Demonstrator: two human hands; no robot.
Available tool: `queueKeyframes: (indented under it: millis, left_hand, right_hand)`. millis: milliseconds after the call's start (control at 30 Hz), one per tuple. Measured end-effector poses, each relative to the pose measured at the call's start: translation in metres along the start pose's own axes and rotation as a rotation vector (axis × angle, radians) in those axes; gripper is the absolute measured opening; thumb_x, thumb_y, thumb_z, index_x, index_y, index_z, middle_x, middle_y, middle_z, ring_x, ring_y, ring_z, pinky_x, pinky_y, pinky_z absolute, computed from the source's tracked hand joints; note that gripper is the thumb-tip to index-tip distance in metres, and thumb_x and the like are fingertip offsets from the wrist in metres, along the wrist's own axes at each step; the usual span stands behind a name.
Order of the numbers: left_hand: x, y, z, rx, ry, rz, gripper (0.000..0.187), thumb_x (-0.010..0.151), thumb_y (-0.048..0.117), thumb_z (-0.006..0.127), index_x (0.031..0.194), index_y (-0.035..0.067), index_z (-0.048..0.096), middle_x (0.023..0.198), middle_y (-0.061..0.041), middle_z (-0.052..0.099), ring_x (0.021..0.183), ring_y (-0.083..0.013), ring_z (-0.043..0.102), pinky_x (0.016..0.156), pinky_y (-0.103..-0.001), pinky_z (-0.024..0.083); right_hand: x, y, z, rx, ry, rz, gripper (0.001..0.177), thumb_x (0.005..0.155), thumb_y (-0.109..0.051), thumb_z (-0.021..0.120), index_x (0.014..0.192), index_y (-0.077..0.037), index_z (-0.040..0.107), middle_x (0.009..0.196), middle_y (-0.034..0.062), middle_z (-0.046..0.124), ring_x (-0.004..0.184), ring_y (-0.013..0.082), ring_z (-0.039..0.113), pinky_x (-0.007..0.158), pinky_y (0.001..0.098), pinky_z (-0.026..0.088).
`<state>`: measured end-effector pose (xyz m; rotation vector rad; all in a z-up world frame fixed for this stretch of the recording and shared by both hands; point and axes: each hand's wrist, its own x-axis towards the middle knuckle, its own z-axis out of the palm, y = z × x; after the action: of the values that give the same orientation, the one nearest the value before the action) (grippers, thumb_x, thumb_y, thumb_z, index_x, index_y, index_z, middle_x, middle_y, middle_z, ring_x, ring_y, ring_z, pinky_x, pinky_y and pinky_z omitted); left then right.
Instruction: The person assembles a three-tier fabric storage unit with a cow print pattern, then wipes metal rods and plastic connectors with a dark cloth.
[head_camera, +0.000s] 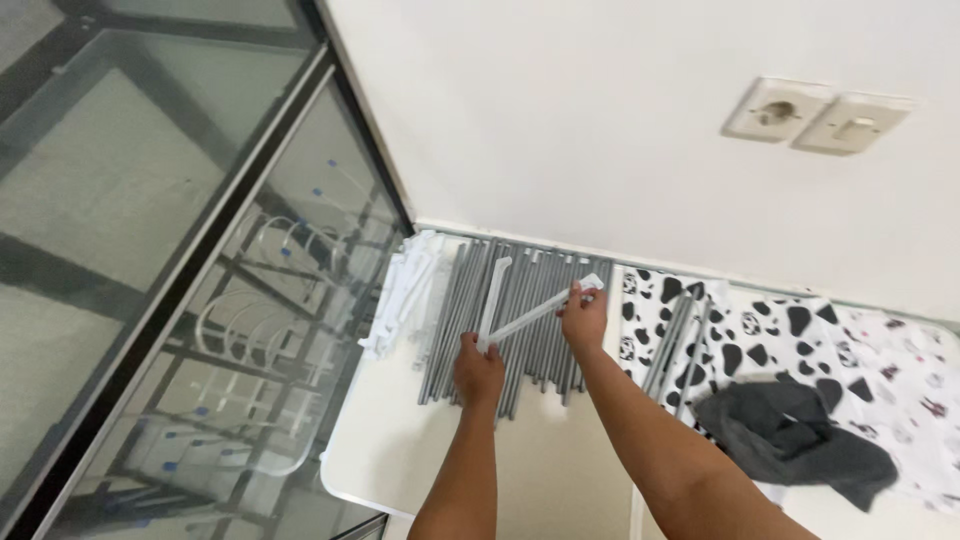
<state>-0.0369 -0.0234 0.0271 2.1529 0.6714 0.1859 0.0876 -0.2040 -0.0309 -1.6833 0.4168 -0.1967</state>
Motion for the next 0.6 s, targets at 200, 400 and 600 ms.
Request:
queueKeyframes:
  millis: [200,400,600]
  left_hand:
    - [-0.061,0.017,0.071,0.044,-0.295,0.033,0.034,0.092,0.029,0.068,0.117,0.008,0.06,0.1,-0.017,0.075,0.096,-0.0371,0.071,0.08,-0.049,0.055]
    - [-0.116,0.024,0.144,0.058,-0.444,0.108,0.035,0.087,0.032,0.074,0.11,0.008,0.064,0.105,-0.017,0.073,0.099,-0.0366,0.07,0.085,-0.046,0.055]
    - [-0.126,0.029,0.193,0.02,-0.451,0.085,0.033,0.086,0.031,0.074,0.108,0.007,0.067,0.099,-0.017,0.075,0.094,-0.0332,0.073,0.085,-0.042,0.055]
  right_hand:
    - [-0.002,0.029,-0.168,-0.336,0.11,0.171,0.05,0.098,-0.051,0.062,0.106,-0.002,0.059,0.075,0.0127,0.075,0.067,0.0216,0.073,0.069,0.0339,0.054]
    - [0.001,0.066,-0.283,-0.464,0.287,0.424,0.053,0.094,-0.055,0.067,0.094,-0.001,0.07,0.077,0.0124,0.077,0.082,0.0241,0.075,0.082,0.0356,0.055]
    - [0.012,0.058,-0.329,-0.452,0.364,0.187,0.056,0.088,-0.052,0.073,0.104,0.002,0.072,0.094,0.0144,0.075,0.092,0.0287,0.071,0.086,0.0393,0.053]
